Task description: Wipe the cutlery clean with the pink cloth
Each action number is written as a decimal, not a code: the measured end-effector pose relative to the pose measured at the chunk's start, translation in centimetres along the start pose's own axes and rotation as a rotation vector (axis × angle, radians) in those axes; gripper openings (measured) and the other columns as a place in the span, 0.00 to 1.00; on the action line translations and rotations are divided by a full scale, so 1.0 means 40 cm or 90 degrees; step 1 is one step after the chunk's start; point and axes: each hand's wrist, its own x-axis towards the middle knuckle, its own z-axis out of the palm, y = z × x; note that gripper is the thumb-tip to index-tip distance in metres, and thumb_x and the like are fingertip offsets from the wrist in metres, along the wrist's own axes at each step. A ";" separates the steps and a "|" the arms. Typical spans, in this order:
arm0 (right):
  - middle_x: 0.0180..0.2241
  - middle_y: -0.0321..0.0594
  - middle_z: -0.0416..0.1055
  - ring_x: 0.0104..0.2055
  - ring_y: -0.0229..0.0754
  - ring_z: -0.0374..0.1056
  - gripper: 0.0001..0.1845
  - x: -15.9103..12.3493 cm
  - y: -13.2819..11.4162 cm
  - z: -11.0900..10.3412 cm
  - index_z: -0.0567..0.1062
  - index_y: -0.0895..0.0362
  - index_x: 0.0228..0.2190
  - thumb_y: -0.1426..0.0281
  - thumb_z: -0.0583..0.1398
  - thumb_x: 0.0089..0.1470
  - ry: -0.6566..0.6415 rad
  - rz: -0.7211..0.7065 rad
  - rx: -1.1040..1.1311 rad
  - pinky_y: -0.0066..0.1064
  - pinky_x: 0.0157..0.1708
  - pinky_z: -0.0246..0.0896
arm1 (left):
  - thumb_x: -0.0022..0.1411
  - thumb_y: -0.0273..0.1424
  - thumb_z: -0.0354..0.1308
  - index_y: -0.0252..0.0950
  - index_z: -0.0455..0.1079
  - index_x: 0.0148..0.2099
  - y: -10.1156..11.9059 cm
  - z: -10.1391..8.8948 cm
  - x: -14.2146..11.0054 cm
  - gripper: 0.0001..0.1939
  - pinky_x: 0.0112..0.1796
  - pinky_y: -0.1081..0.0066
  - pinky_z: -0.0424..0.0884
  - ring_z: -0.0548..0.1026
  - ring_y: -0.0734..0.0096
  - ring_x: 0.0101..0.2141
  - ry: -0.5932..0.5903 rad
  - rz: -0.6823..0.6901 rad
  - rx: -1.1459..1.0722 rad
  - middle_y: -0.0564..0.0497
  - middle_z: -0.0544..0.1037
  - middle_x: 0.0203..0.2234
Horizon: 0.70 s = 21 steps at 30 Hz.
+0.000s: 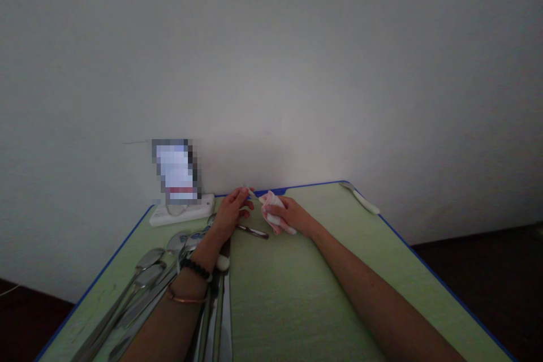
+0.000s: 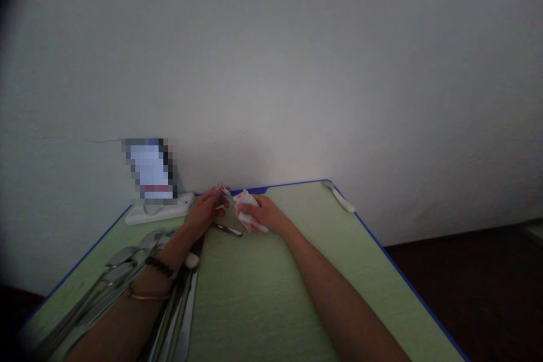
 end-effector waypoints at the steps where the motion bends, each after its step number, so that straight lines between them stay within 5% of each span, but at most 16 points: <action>1: 0.18 0.33 0.67 0.16 0.31 0.58 0.17 0.000 0.000 0.000 0.71 0.61 0.31 0.58 0.58 0.50 0.000 -0.002 -0.004 0.24 0.18 0.52 | 0.51 0.43 0.60 0.36 0.74 0.35 0.002 0.003 -0.002 0.16 0.18 0.80 0.62 0.69 0.76 0.23 -0.007 -0.001 0.013 0.53 0.73 0.27; 8: 0.22 0.36 0.70 0.19 0.32 0.60 0.18 0.002 0.005 0.001 0.72 0.61 0.31 0.57 0.59 0.49 0.011 -0.015 -0.043 0.24 0.20 0.54 | 0.48 0.39 0.63 0.33 0.75 0.33 0.011 0.018 -0.011 0.14 0.18 0.78 0.63 0.69 0.75 0.21 -0.055 -0.001 0.093 0.52 0.75 0.24; 21: 0.20 0.35 0.68 0.21 0.33 0.60 0.19 0.006 0.006 0.003 0.73 0.61 0.31 0.56 0.58 0.49 0.037 -0.017 -0.075 0.25 0.21 0.53 | 0.48 0.40 0.63 0.32 0.75 0.34 0.008 0.019 -0.011 0.16 0.17 0.79 0.63 0.67 0.76 0.19 -0.034 0.012 0.127 0.53 0.73 0.21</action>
